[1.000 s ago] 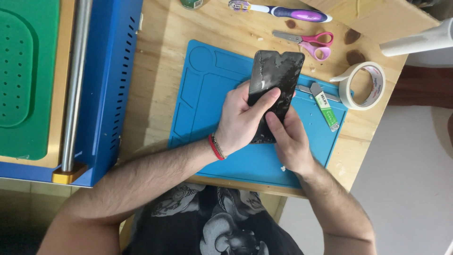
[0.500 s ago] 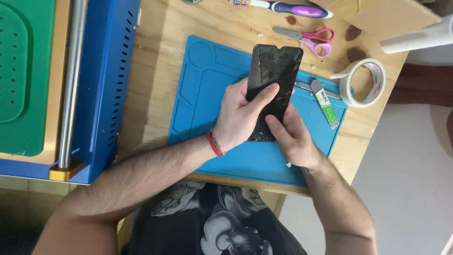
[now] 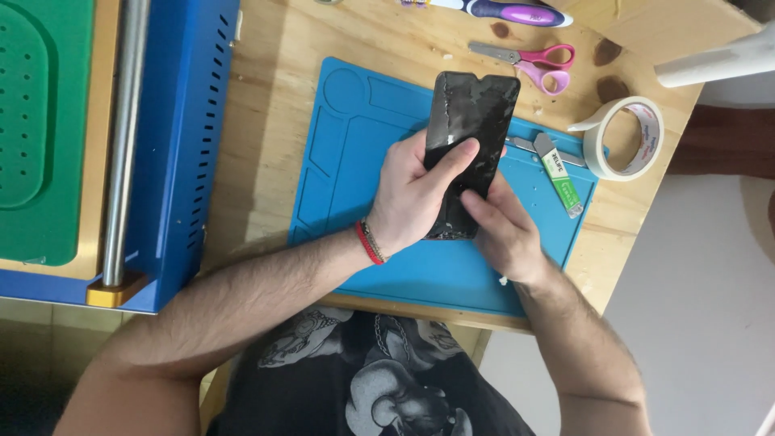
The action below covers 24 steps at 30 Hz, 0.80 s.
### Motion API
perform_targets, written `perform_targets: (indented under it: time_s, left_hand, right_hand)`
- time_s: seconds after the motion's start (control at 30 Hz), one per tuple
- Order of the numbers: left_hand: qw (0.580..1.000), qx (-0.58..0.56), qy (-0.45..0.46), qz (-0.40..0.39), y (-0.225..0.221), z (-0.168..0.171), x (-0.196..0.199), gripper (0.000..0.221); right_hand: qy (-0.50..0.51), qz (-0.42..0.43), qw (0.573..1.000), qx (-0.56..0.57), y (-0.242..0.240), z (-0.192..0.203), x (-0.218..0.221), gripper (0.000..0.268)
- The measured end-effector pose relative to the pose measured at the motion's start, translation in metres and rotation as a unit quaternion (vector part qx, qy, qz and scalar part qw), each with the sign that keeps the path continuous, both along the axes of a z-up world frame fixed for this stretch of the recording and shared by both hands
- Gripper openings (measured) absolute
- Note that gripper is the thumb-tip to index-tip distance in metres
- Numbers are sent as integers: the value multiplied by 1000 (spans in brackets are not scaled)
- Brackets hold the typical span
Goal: Reassembling a mobile phone by peeling off protective film and fitting the screen onto the chassis.
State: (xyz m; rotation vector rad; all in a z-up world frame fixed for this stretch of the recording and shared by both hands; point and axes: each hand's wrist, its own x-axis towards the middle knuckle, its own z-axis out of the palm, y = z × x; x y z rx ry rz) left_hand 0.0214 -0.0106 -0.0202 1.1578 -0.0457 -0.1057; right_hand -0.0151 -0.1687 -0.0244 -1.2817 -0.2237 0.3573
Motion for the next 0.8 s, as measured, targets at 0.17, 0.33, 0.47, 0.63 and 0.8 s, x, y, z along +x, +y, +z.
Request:
perform_targets:
  time_s: [0.17, 0.33, 0.47, 0.63, 0.8]
  left_hand:
    - [1000, 15, -1, 2, 0, -4, -2, 30]
    - [1000, -16, 6, -7, -3, -7, 0, 26]
    - [1000, 2, -1, 8, 0, -3, 0, 29]
    - [1000, -10, -4, 7, -4, -8, 0, 27]
    - [1000, -20, -3, -3, -2, -11, 1, 25]
  right_hand:
    - [-63, 9, 989, -133, -4, 3, 6, 32]
    - [-53, 22, 993, -107, -8, 3, 1, 34]
    - [-35, 10, 995, -97, -10, -9, 3, 36]
    - [-70, 19, 983, -166, -5, 8, 7, 30]
    - [13, 13, 1000, -3, -2, -1, -1, 40]
